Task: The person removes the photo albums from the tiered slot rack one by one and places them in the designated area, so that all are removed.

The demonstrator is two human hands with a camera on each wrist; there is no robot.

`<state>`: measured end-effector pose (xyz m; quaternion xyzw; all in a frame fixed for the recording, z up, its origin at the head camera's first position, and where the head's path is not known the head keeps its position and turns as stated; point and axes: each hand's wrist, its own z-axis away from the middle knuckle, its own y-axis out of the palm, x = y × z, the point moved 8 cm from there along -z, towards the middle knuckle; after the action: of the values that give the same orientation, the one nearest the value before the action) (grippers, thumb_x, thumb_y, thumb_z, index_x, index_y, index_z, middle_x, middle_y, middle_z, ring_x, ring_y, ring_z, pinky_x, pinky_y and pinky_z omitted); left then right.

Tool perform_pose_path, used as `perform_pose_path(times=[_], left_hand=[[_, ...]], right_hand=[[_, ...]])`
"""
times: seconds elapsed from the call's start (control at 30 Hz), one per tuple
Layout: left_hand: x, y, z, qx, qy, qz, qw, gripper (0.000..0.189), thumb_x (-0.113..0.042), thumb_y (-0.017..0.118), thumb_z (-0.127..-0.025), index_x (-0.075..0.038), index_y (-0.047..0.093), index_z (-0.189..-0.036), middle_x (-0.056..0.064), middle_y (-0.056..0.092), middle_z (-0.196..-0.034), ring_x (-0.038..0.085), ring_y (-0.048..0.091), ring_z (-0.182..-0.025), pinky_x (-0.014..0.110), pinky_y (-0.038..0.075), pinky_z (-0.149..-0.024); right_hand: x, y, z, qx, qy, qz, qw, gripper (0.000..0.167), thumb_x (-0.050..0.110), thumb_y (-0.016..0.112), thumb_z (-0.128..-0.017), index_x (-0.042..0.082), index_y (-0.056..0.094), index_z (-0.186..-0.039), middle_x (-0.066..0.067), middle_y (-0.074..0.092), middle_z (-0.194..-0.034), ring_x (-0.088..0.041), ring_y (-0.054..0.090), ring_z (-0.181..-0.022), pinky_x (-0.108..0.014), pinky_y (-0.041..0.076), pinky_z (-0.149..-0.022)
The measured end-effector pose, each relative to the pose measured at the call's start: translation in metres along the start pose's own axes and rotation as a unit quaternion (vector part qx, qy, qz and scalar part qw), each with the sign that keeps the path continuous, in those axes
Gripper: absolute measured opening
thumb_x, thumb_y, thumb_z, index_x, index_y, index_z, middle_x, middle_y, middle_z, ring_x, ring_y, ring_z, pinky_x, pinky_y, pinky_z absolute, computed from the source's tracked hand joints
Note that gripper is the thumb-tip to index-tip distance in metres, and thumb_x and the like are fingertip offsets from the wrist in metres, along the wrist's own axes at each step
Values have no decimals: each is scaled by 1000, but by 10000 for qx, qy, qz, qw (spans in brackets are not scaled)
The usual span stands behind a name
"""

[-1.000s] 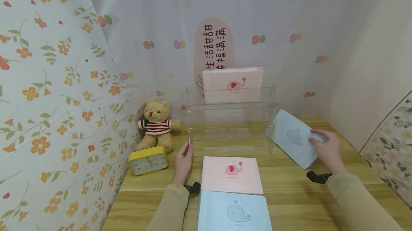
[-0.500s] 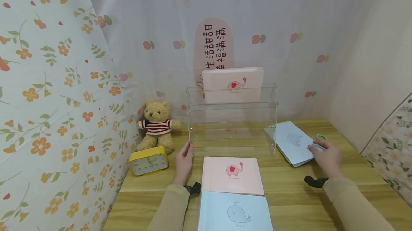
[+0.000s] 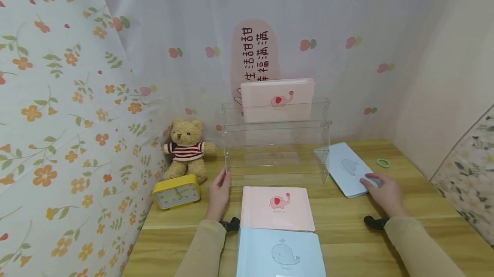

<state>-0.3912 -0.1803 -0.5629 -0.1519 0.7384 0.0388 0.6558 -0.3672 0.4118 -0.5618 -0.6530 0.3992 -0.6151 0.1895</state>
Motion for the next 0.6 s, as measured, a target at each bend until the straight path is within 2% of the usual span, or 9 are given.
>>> perform_pose_path(times=[0.13,0.27,0.6], left_hand=[[0,-1,0,14,52,37,10000,48,-34,65,-113,-19,61,-159,8,61,-162,31,59,-150,52,51,-122],[1,-3,-1,-9,103,107,9999,49,-34,66,-113,-18,60,-159,7,61,-163,30,58,-151,50,50,-123],[3,-2,-2,-26,15,131,9999,46,-28,66,-113,-17,62,-158,11,62,-161,33,59,-150,53,51,-122]], right_hand=[[1,3,1,-122,-15,21,9999,56,44,70,-108,-6,71,-135,-43,52,-155,-67,45,-143,-79,39,-114],[7,3,2,-370,-196,75,9991,53,41,72,-107,-6,73,-132,-42,56,-152,-65,49,-140,-78,41,-113],[8,2,13,-768,-362,86,9964,46,33,74,-106,-9,76,-124,-45,56,-148,-67,50,-135,-78,41,-111]])
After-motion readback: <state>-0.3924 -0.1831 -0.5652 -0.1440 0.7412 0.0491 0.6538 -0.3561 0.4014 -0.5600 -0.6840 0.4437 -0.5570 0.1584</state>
